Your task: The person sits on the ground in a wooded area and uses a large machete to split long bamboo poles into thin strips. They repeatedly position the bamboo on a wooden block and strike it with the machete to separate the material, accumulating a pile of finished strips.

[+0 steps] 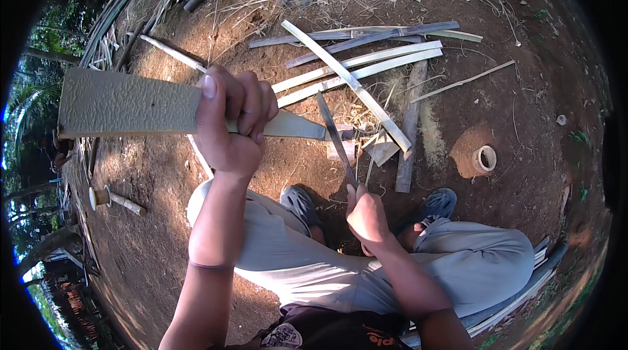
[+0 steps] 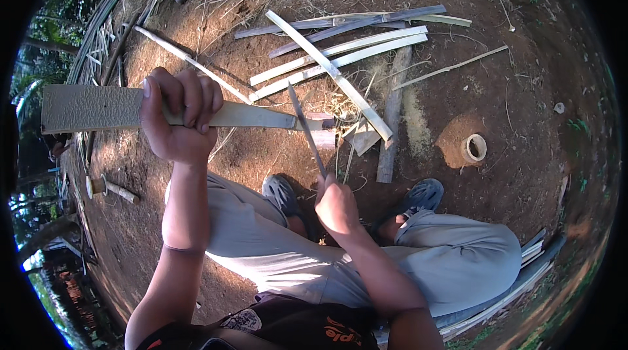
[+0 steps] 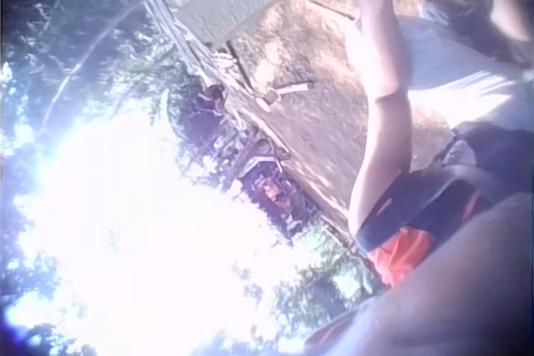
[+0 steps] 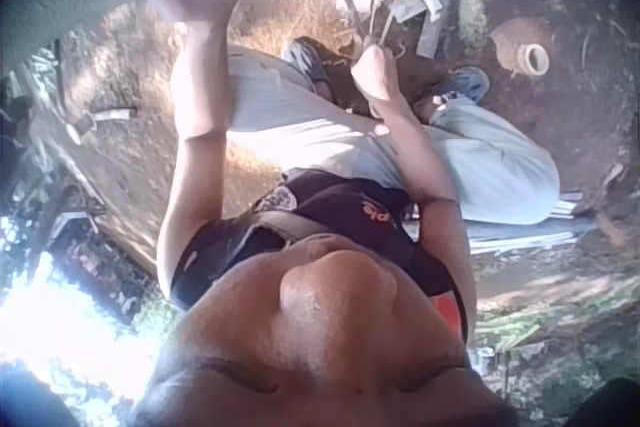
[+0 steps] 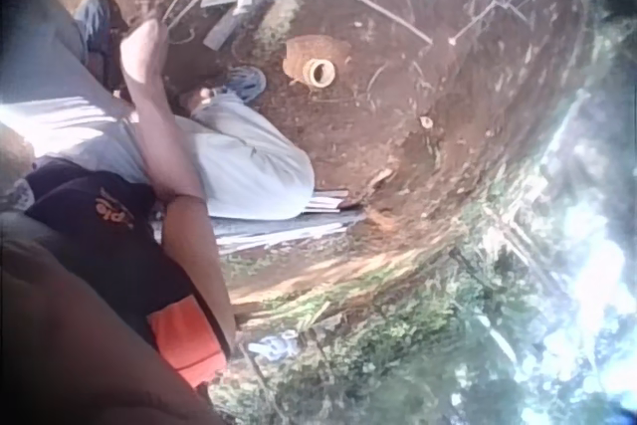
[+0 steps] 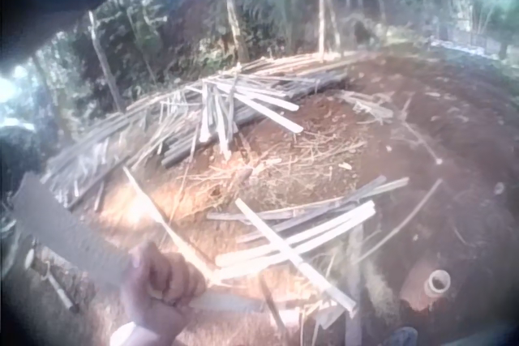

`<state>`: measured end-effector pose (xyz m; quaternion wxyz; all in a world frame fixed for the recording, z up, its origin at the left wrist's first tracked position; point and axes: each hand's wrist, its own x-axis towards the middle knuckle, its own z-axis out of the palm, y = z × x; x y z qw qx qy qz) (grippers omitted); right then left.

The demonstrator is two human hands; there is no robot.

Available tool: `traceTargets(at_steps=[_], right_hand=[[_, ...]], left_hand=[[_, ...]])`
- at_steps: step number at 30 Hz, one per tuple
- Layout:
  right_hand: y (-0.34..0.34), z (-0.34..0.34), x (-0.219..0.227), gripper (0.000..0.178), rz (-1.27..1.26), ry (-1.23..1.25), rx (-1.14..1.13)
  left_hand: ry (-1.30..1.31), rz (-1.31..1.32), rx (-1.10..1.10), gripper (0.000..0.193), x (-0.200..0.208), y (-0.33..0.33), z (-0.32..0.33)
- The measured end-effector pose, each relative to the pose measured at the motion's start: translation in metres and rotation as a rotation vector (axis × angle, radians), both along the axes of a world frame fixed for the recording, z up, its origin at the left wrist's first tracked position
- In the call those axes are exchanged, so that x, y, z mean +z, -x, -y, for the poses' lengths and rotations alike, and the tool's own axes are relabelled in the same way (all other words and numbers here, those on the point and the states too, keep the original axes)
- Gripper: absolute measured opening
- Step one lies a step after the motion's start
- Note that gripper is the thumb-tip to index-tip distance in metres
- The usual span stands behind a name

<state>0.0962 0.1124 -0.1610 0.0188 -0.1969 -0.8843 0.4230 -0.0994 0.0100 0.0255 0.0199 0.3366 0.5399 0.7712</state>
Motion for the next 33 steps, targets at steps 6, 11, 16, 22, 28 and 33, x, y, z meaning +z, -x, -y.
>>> traceTargets(at_steps=[6, 11, 16, 22, 28, 33], right_hand=[[-0.005, 0.008, 0.031, 0.015, -0.311, 0.083, -0.007], [-0.001, -0.022, -0.028, 0.036, 0.111, 0.108, -0.041], [0.026, -0.016, 0.002, 0.026, -0.063, 0.146, -0.037], [0.026, -0.010, 0.019, 0.040, -0.129, 0.251, -0.073], [0.019, -0.009, -0.008, 0.040, -0.096, 0.249, 0.099], [0.014, -0.003, -0.012, 0.039, -0.226, 0.161, -0.062]], left_hand=[[-0.002, 0.052, -0.032, 0.042, -0.008, -0.003, 0.001], [-0.075, 0.078, -0.041, 0.042, -0.002, 0.015, 0.006], [-0.139, 0.218, 0.071, 0.044, 0.010, 0.039, 0.021], [-0.468, 0.329, -0.251, 0.048, 0.022, 0.074, 0.102], [-0.607, 0.344, -0.486, 0.057, 0.016, 0.084, 0.105], [-0.324, 0.463, 0.380, 0.078, 0.033, 0.075, 0.061]])
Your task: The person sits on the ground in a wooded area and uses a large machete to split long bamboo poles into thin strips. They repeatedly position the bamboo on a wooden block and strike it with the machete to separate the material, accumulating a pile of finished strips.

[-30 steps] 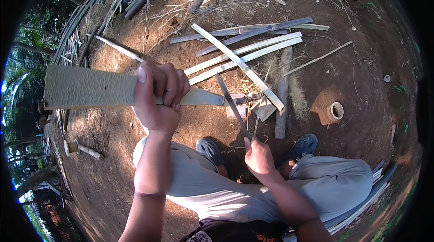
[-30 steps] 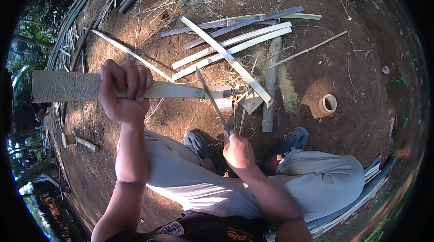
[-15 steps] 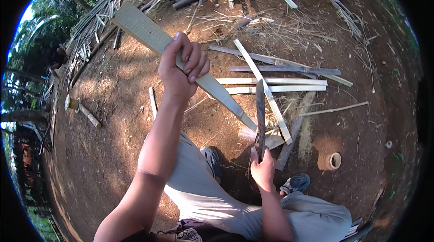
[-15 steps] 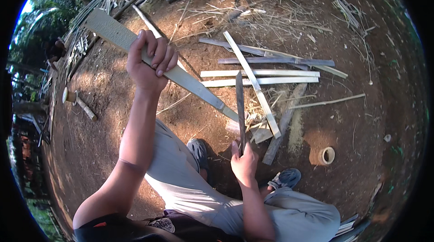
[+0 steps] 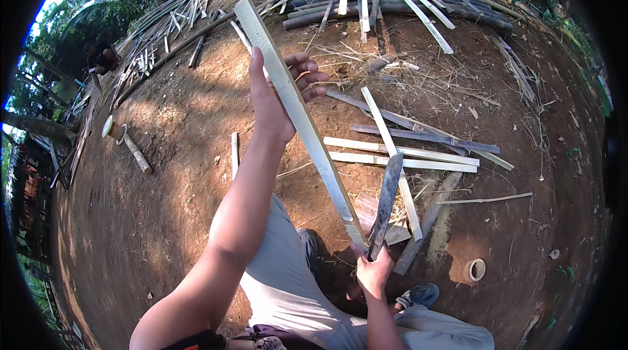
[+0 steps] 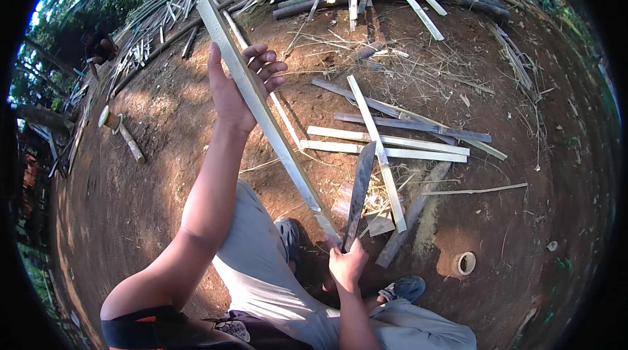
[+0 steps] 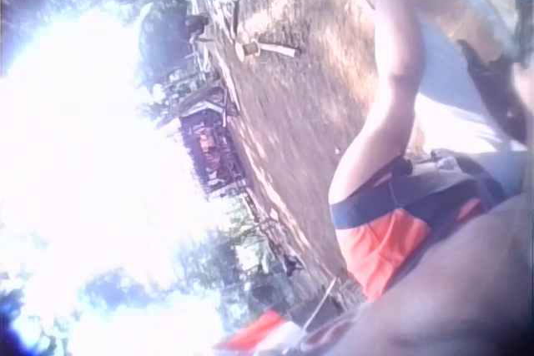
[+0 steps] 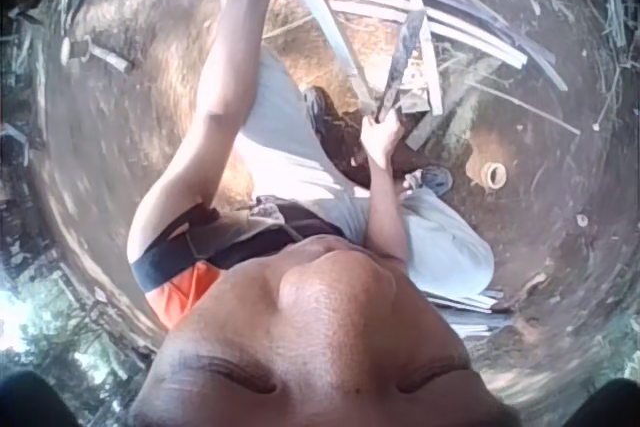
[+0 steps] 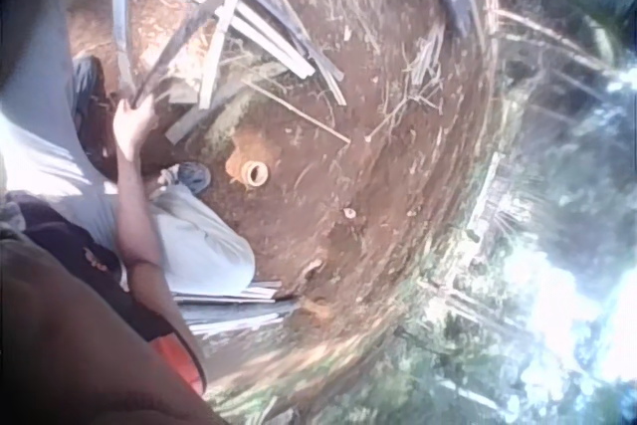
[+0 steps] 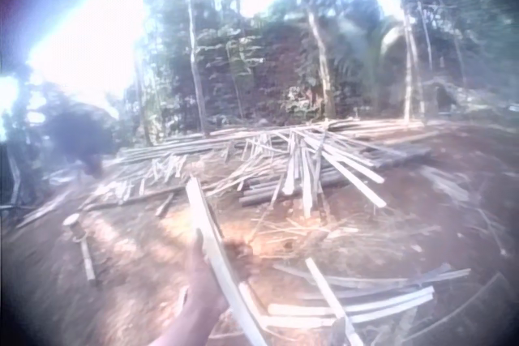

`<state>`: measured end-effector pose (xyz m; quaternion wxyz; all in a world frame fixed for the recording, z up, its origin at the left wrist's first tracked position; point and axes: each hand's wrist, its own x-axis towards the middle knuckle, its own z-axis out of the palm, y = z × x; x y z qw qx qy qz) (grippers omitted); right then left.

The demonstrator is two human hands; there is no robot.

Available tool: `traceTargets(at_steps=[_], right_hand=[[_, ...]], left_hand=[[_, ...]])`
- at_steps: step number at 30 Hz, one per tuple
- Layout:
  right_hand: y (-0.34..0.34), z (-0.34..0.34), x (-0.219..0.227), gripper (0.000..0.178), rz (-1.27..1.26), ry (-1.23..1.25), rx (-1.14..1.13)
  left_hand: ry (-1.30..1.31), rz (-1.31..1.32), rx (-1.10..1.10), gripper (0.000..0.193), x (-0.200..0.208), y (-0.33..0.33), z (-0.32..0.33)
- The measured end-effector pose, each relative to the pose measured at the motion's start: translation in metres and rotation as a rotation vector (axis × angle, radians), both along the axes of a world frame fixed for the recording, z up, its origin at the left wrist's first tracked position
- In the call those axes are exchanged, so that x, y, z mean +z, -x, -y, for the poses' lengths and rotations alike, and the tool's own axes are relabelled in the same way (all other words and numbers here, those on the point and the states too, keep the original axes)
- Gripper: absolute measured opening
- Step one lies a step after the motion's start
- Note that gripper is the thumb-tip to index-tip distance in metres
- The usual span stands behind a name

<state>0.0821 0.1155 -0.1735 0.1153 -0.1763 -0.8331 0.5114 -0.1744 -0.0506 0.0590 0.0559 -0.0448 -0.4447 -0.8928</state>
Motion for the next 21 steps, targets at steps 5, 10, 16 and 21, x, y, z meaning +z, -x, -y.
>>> traceTargets(at_steps=[5, 10, 16, 21], right_hand=[[0.004, -0.013, -0.006, 0.028, 0.092, 0.243, -0.204], [0.002, -0.012, 0.008, 0.029, -0.048, 0.100, -0.256], [-0.001, -0.009, 0.017, 0.035, -0.009, 0.129, -0.095], [-0.004, -0.009, 0.009, 0.035, -0.102, 0.194, 0.009]], left_hand=[[0.085, 0.306, 0.110, 0.078, -0.033, -0.017, -0.039], [0.204, 0.294, 0.041, 0.031, -0.052, -0.023, -0.058], [-0.205, 0.003, -0.503, 0.022, -0.032, -0.006, -0.023], [-0.358, -0.062, -0.691, 0.023, -0.029, 0.002, -0.012]])
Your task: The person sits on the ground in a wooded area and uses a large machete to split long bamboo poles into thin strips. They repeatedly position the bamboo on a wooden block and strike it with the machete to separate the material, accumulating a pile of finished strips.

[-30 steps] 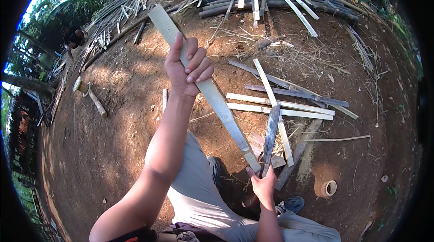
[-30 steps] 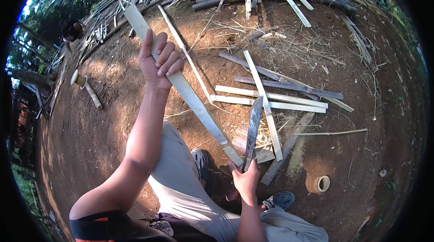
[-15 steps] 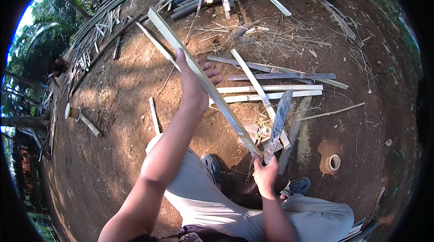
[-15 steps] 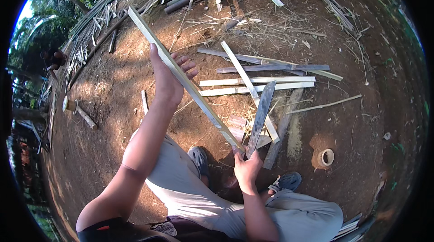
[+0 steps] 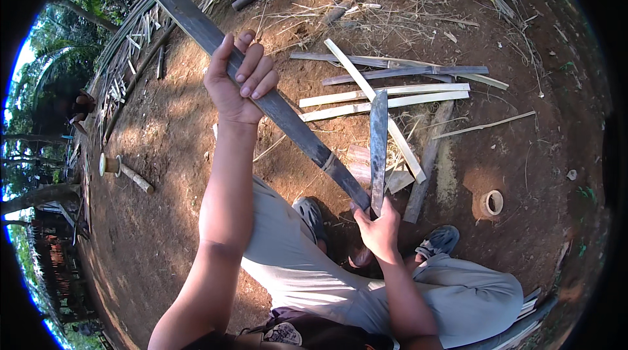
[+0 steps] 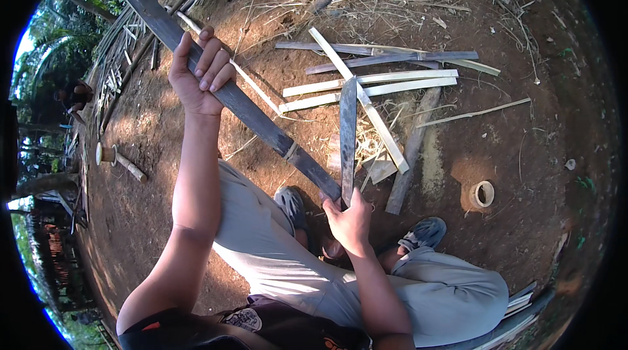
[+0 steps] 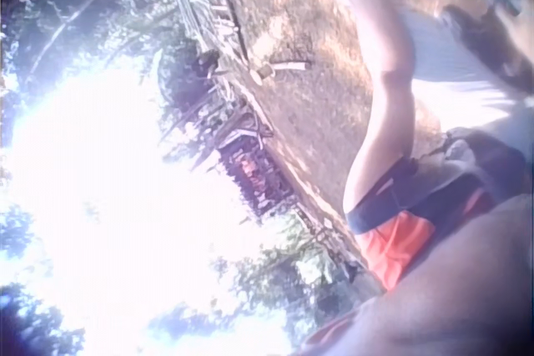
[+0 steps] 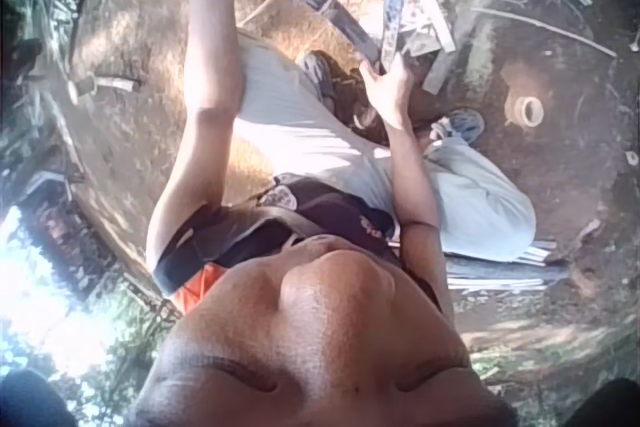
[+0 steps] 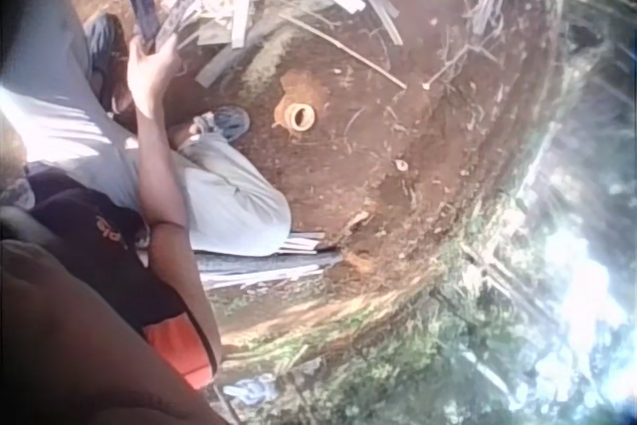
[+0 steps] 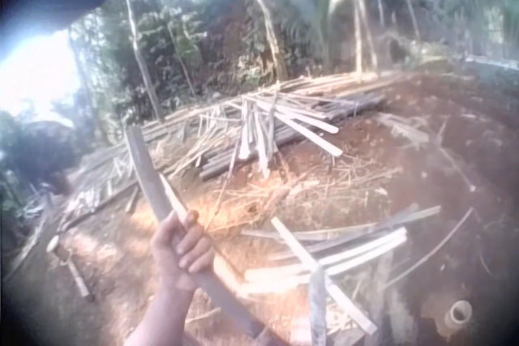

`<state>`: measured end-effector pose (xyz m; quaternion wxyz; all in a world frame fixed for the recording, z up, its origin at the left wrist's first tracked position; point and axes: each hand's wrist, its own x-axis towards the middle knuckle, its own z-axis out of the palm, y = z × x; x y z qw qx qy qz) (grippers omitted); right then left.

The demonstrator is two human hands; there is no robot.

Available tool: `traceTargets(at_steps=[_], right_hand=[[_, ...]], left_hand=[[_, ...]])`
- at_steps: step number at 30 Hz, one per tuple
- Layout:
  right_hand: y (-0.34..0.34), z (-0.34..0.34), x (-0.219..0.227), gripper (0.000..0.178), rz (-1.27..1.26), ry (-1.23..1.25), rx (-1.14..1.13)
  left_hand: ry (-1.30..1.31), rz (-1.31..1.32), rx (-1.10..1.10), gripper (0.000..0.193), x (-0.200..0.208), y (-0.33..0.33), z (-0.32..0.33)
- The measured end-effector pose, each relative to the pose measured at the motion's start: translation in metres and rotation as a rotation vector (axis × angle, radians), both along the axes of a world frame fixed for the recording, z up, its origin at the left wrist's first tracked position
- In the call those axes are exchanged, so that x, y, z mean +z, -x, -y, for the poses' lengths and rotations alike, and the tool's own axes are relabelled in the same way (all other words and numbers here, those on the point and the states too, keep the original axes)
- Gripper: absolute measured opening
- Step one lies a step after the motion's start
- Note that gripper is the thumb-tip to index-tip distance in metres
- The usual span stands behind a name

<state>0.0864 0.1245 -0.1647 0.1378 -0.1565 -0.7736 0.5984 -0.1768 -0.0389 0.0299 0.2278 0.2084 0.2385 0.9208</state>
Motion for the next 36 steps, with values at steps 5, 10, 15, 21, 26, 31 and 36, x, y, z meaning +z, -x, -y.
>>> traceTargets(at_steps=[5, 10, 15, 21, 26, 31, 36], right_hand=[[0.003, 0.002, 0.013, 0.033, 0.009, -0.003, -0.015], [0.007, -0.008, 0.017, 0.032, 0.178, -0.085, -0.031], [0.004, 0.002, 0.019, 0.029, 0.032, -0.299, -0.112], [-0.015, 0.032, 0.046, 0.029, 0.089, -0.235, 0.175], [-0.015, 0.036, 0.048, 0.030, 0.000, -0.208, 0.217], [-0.013, 0.032, 0.014, 0.021, 0.356, -0.227, 0.261], [-0.012, 0.036, 0.023, 0.011, 0.174, -0.279, 0.169]], left_hand=[[0.098, -0.045, 0.175, 0.028, 0.008, -0.009, -0.005], [0.228, -0.130, 0.274, 0.036, 0.009, -0.015, -0.008], [0.424, -0.103, 0.634, 0.037, -0.002, -0.042, -0.041], [0.550, -0.163, 0.815, 0.039, -0.039, -0.073, -0.052], [0.581, -0.224, 0.820, 0.039, -0.059, -0.088, -0.042], [0.567, -0.166, 0.782, 0.038, -0.059, -0.085, -0.039], [0.584, -0.210, 0.756, 0.038, -0.059, -0.089, -0.045]])
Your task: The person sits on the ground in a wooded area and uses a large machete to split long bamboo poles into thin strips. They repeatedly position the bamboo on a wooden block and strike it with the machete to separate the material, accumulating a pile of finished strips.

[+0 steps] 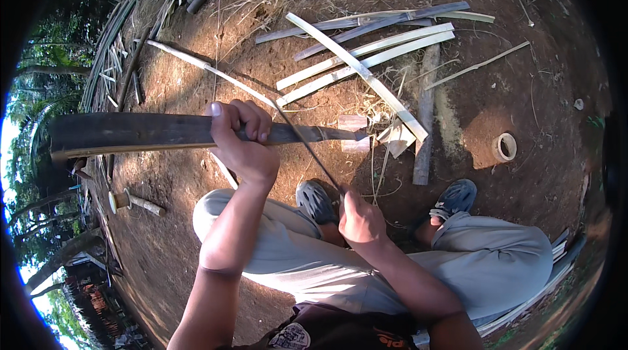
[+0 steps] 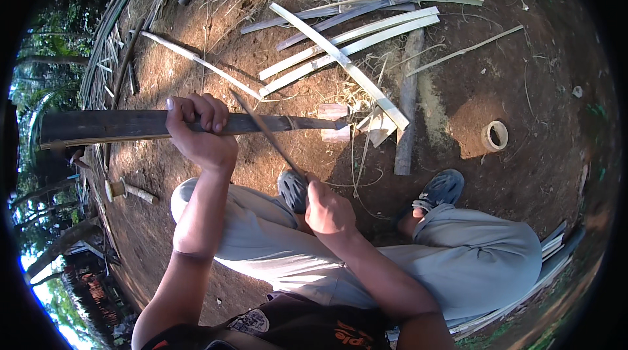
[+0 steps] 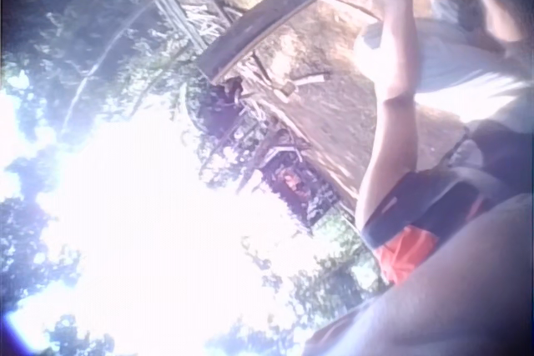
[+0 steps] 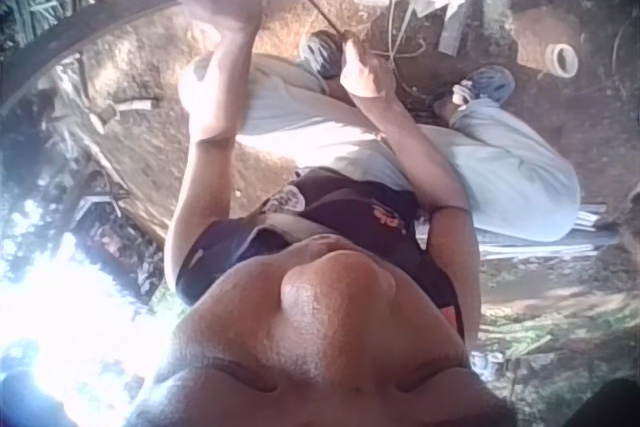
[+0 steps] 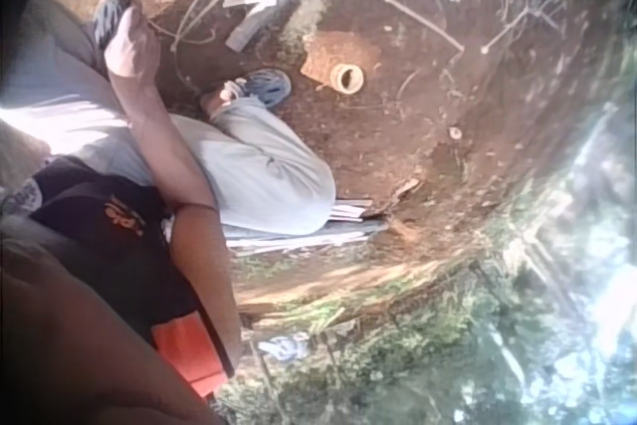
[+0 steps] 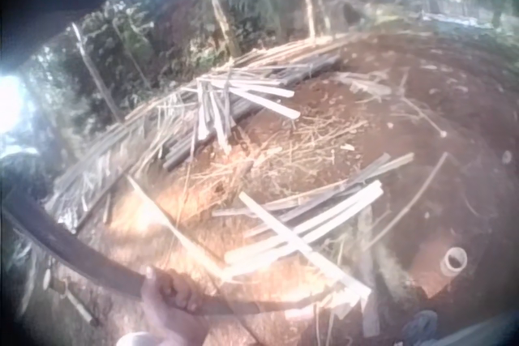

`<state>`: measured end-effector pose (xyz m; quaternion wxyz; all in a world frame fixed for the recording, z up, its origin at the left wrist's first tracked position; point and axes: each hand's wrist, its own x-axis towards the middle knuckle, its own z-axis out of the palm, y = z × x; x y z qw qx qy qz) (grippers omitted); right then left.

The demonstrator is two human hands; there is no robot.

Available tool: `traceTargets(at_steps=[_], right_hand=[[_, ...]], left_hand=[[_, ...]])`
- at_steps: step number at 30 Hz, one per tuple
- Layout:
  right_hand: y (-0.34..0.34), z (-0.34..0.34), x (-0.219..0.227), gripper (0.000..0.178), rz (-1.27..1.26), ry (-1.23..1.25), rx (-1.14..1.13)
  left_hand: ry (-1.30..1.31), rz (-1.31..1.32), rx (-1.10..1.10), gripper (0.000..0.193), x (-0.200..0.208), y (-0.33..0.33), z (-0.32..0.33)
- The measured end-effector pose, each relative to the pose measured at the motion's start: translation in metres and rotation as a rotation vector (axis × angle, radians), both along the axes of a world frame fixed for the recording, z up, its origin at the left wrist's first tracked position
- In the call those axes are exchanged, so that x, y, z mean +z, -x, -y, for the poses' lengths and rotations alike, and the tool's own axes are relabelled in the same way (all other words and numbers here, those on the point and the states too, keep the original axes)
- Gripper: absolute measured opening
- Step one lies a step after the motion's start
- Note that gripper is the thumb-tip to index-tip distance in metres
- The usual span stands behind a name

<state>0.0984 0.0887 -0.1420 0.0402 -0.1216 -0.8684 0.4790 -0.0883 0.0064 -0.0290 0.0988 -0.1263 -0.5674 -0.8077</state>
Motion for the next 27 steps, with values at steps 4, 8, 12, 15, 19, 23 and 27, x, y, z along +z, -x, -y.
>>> traceTargets(at_steps=[4, 8, 12, 15, 19, 23, 27], right_hand=[[-0.003, -0.006, -0.026, 0.009, 0.237, 0.028, -0.010], [0.001, 0.003, -0.010, 0.010, -0.093, 0.106, -0.027], [0.001, -0.008, -0.027, 0.008, 0.130, 0.065, 0.004], [-0.002, 0.001, 0.000, 0.009, -0.097, 0.026, 0.025], [0.003, -0.012, -0.037, 0.009, 0.268, 0.045, -0.052], [-0.005, -0.004, -0.005, 0.013, -0.003, 0.094, -0.012], [0.002, -0.015, -0.045, 0.010, 0.185, 0.099, -0.094]], left_hand=[[0.026, 0.042, 0.059, 0.038, 0.005, 0.008, -0.004], [0.012, 0.022, -0.053, 0.037, 0.001, 0.009, -0.001], [0.002, 0.041, -0.112, 0.038, 0.004, 0.015, 0.008], [-0.010, 0.037, -0.166, 0.038, 0.000, 0.018, 0.008], [0.005, 0.030, -0.163, 0.037, 0.001, 0.024, 0.009], [0.017, 0.001, -0.249, 0.033, -0.004, 0.017, 0.011], [0.040, -0.031, -0.290, 0.034, 0.000, 0.025, 0.009]])
